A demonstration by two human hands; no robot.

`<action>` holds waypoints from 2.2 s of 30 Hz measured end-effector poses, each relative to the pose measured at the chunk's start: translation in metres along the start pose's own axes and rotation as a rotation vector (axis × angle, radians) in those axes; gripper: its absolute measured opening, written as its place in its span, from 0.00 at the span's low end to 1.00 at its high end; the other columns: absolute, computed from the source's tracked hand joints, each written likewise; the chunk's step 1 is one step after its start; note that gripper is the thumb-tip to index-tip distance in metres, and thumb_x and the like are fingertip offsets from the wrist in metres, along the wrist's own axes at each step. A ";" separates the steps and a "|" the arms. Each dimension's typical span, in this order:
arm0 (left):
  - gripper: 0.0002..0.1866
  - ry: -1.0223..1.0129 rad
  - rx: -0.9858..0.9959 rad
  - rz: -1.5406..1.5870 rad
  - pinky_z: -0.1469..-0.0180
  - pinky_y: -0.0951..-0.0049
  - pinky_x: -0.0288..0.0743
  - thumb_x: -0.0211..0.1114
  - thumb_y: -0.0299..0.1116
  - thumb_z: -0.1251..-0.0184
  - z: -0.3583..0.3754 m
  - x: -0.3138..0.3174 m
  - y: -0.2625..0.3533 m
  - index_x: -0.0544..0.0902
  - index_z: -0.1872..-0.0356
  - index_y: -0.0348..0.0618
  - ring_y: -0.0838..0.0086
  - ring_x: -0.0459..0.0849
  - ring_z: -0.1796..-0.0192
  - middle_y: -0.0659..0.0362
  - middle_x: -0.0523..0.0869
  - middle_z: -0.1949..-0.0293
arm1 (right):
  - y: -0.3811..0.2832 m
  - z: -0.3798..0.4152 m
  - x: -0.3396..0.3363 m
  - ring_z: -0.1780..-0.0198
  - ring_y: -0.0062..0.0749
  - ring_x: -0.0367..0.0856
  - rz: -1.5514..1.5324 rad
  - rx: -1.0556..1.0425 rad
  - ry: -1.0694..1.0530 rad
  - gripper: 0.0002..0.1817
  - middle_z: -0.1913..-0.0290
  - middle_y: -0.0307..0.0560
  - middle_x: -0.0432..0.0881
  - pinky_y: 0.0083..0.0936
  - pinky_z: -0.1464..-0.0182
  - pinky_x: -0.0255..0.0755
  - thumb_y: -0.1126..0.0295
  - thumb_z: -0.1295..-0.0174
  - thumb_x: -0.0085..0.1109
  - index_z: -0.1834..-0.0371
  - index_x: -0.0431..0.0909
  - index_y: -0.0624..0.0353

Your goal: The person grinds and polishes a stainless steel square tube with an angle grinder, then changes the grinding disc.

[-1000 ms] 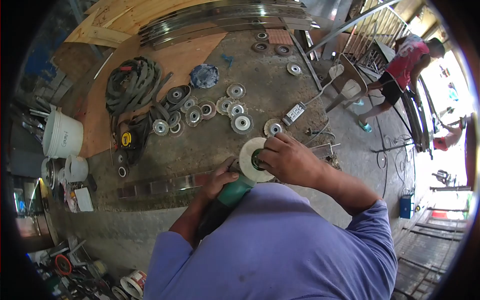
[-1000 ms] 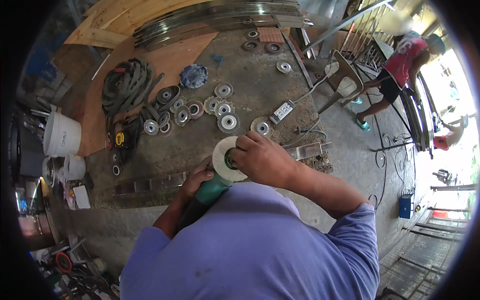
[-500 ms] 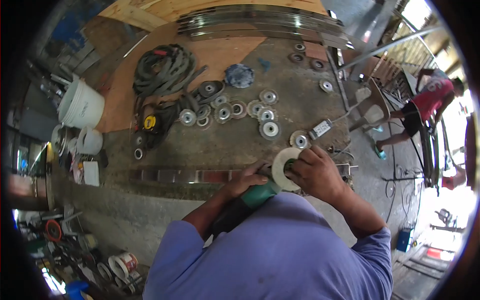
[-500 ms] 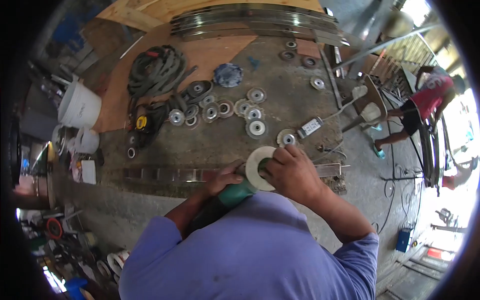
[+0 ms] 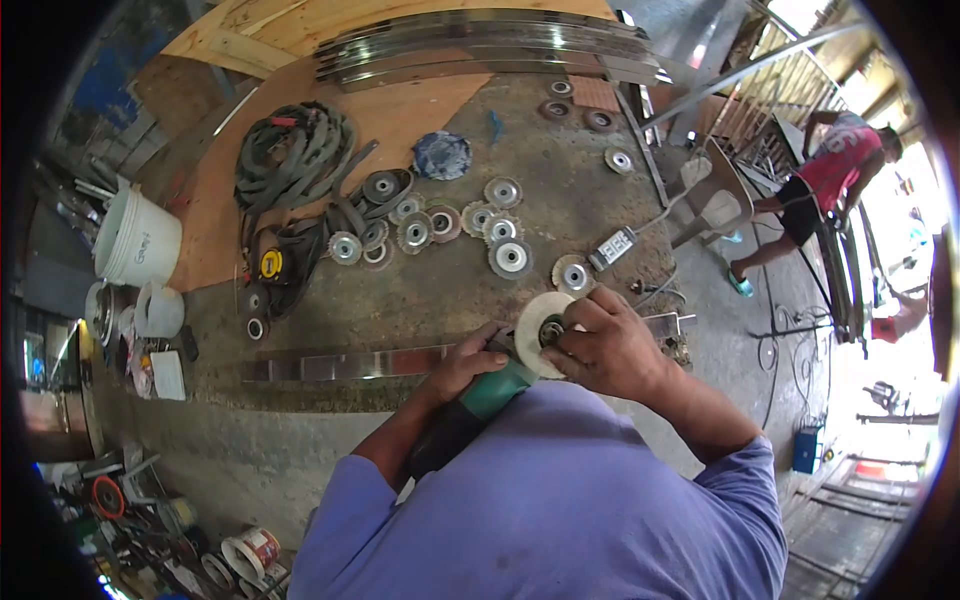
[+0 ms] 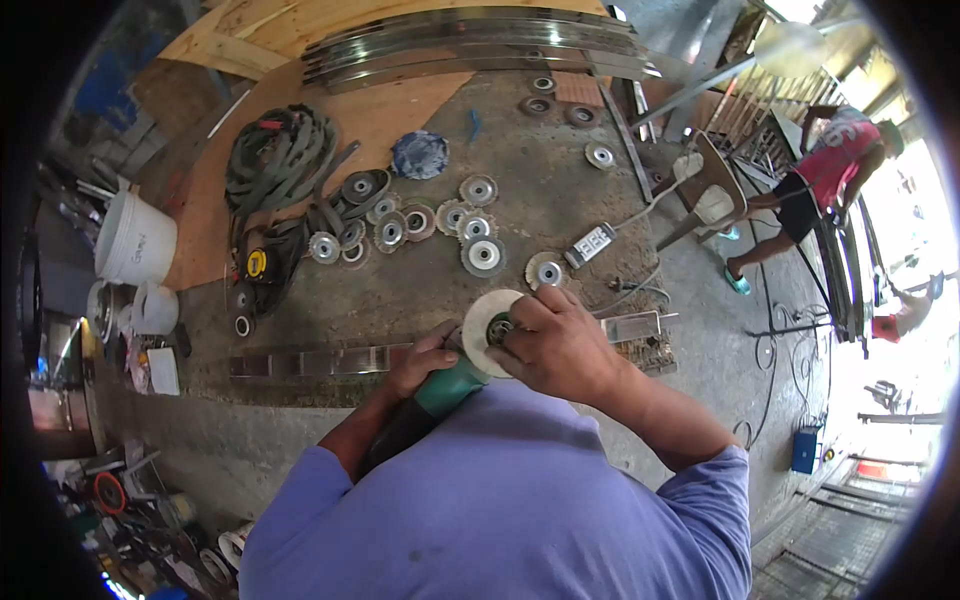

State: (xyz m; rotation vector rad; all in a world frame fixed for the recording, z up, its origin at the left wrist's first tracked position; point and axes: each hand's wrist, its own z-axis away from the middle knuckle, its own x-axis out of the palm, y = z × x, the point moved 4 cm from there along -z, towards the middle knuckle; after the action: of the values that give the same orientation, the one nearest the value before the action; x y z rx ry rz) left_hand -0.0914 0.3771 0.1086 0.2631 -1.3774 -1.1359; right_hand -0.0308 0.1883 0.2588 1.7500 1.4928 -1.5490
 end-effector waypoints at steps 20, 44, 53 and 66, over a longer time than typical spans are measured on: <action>0.34 0.015 0.021 0.025 0.38 0.67 0.76 0.67 0.36 0.35 -0.005 0.001 -0.003 0.67 0.30 0.35 0.69 0.82 0.43 0.52 0.80 0.41 | 0.001 0.002 -0.008 0.54 0.37 0.72 0.080 0.078 -0.147 0.14 0.57 0.40 0.77 0.33 0.46 0.71 0.70 0.47 0.63 0.57 0.90 0.50; 0.37 -0.023 -0.024 -0.162 0.35 0.67 0.73 0.69 0.37 0.37 -0.004 0.011 0.007 0.66 0.28 0.36 0.69 0.80 0.40 0.52 0.81 0.41 | 0.018 0.004 -0.005 0.35 0.48 0.76 -0.014 0.018 -0.338 0.55 0.26 0.45 0.71 0.43 0.34 0.70 0.53 0.60 0.82 0.22 0.66 0.46; 0.37 0.014 -0.006 -0.067 0.35 0.68 0.73 0.69 0.38 0.37 -0.003 0.000 0.000 0.66 0.28 0.36 0.69 0.80 0.40 0.52 0.81 0.40 | 0.018 0.028 -0.040 0.68 0.45 0.84 -0.015 0.335 -0.411 0.25 0.78 0.43 0.78 0.40 0.64 0.75 0.46 0.47 0.76 0.57 0.86 0.53; 0.38 -0.031 -0.030 -0.125 0.35 0.67 0.73 0.67 0.36 0.36 -0.010 0.013 0.003 0.65 0.27 0.35 0.68 0.79 0.39 0.52 0.80 0.39 | 0.003 -0.006 -0.015 0.42 0.50 0.79 -0.028 0.023 -0.284 0.43 0.41 0.48 0.74 0.42 0.45 0.79 0.58 0.55 0.78 0.32 0.74 0.60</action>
State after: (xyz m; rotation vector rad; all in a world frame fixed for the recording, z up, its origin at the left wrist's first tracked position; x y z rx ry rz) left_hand -0.0837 0.3641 0.1158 0.3148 -1.3852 -1.2676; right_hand -0.0232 0.1849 0.2732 1.4526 1.3678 -1.7496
